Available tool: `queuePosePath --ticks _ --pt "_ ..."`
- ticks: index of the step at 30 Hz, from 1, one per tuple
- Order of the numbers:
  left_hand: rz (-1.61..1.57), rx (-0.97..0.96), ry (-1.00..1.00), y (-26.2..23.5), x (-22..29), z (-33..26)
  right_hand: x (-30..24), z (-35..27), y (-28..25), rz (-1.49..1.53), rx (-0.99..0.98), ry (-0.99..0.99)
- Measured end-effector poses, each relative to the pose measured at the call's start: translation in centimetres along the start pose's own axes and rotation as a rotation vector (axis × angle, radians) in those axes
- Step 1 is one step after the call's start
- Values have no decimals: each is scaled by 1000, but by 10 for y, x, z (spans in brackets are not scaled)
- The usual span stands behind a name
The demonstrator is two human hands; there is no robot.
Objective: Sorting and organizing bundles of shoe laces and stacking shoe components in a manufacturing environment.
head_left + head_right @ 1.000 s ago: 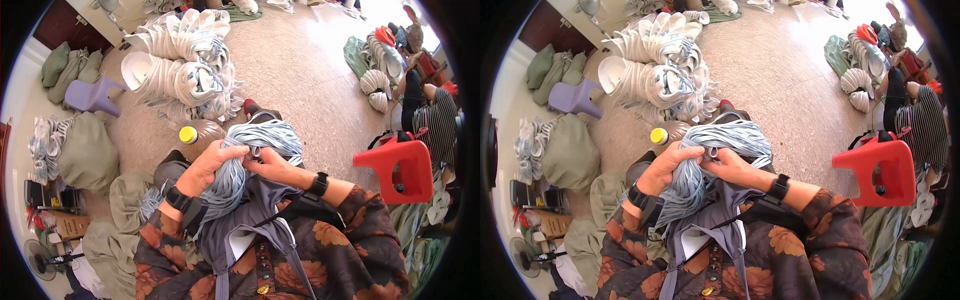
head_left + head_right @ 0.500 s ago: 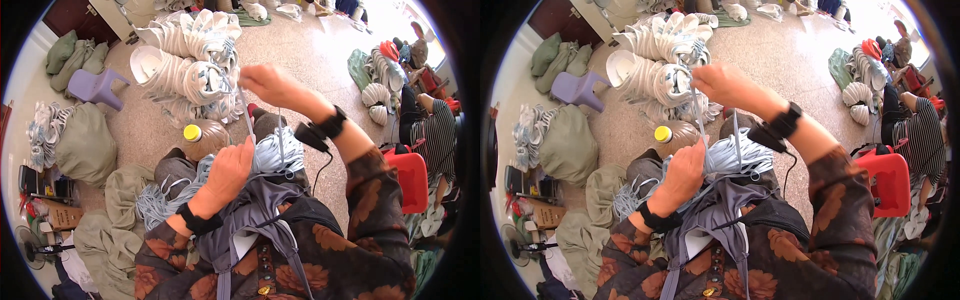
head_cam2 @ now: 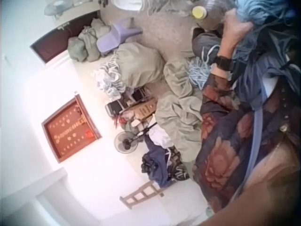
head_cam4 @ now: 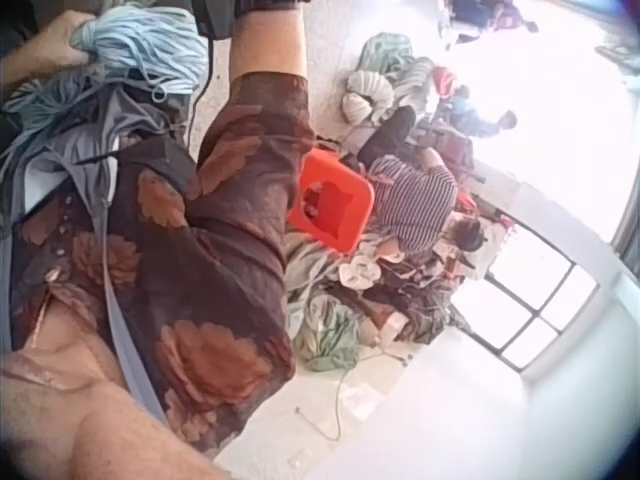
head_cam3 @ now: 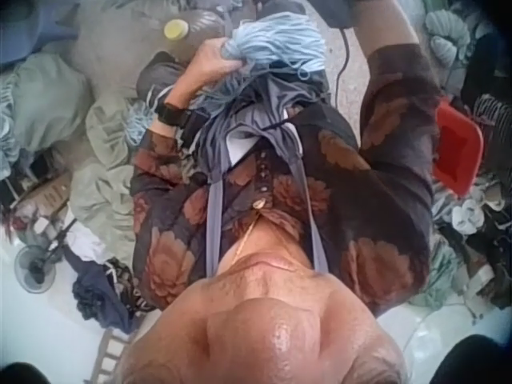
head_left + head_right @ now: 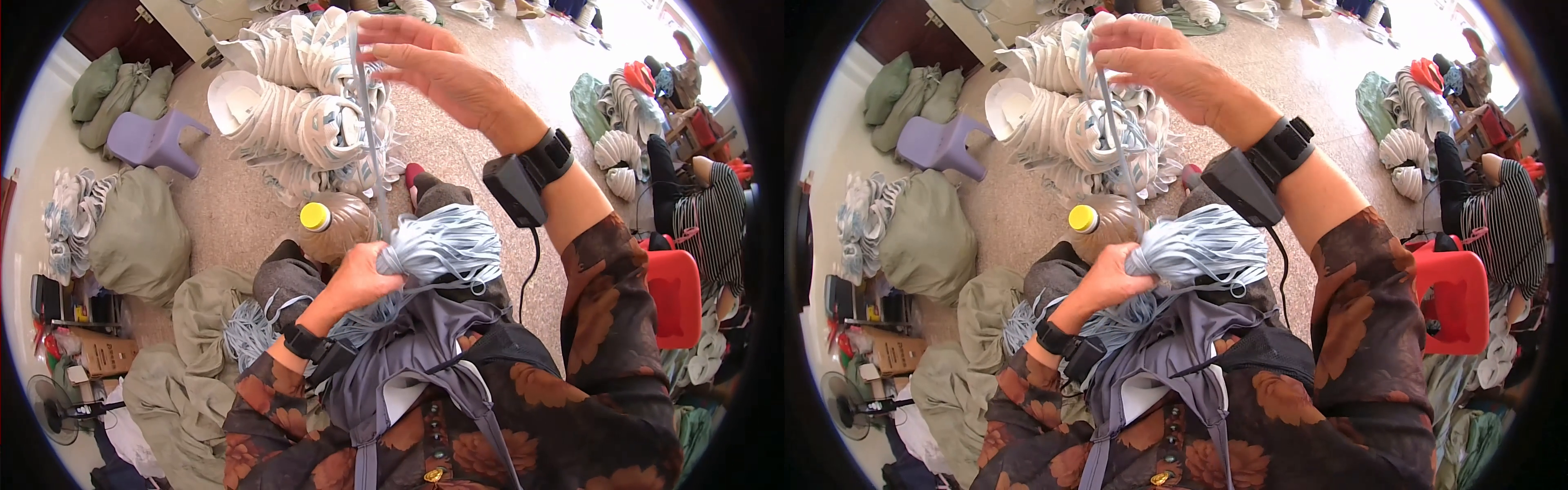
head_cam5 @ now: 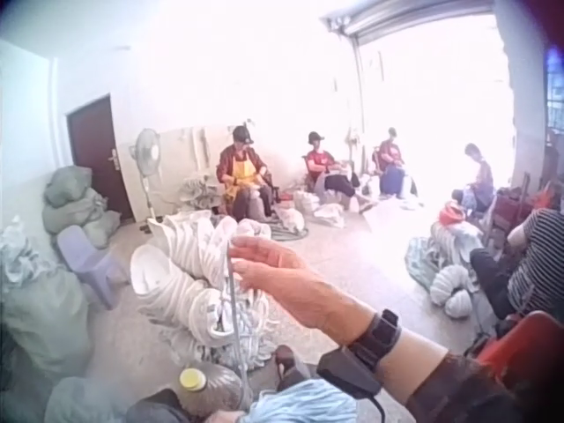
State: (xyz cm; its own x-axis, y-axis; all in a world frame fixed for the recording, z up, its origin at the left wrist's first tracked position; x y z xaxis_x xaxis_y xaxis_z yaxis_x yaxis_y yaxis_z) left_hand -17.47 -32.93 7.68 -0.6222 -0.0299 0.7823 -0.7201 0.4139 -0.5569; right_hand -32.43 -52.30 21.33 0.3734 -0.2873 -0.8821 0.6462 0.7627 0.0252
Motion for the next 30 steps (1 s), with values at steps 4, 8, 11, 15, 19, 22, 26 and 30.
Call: queuePosePath --ticks 4,8,11,15,19,22,26,30 --pt "-662 -333 4 9 5 3 35 -25 -32 -933 39 122" --pt "-932 -267 -179 -6 -13 4 1 -91 16 -130 -292 604" --pt "-1264 -196 -209 -6 -14 11 1 -145 55 -88 -668 673" --pt "-1207 -225 -201 -13 16 18 54 -205 80 -709 -392 394" --pt "-1219 -258 -200 -14 10 16 79 -205 94 -450 -152 454" --pt "-1238 -253 -201 -15 14 12 79 -195 95 -145 -66 503" --pt "-1040 -231 -108 -17 9 13 58 -199 79 -308 -261 775" --pt "-291 23 152 -14 -8 19 11 -204 75 -774 -362 225"
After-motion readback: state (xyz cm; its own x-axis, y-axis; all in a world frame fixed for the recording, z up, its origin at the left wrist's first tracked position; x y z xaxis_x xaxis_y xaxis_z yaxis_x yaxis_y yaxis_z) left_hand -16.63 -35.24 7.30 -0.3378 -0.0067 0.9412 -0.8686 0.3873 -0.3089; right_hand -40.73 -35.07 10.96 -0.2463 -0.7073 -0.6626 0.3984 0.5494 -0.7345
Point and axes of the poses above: each hand's wrist, its own z-axis towards the middle knuckle, its own y-axis out of the palm, x = y × z, the point moved 1 cm from there along z, towards the middle knuckle, and after that the axes turned 10 degrees about -x, right-handed, at the moved point
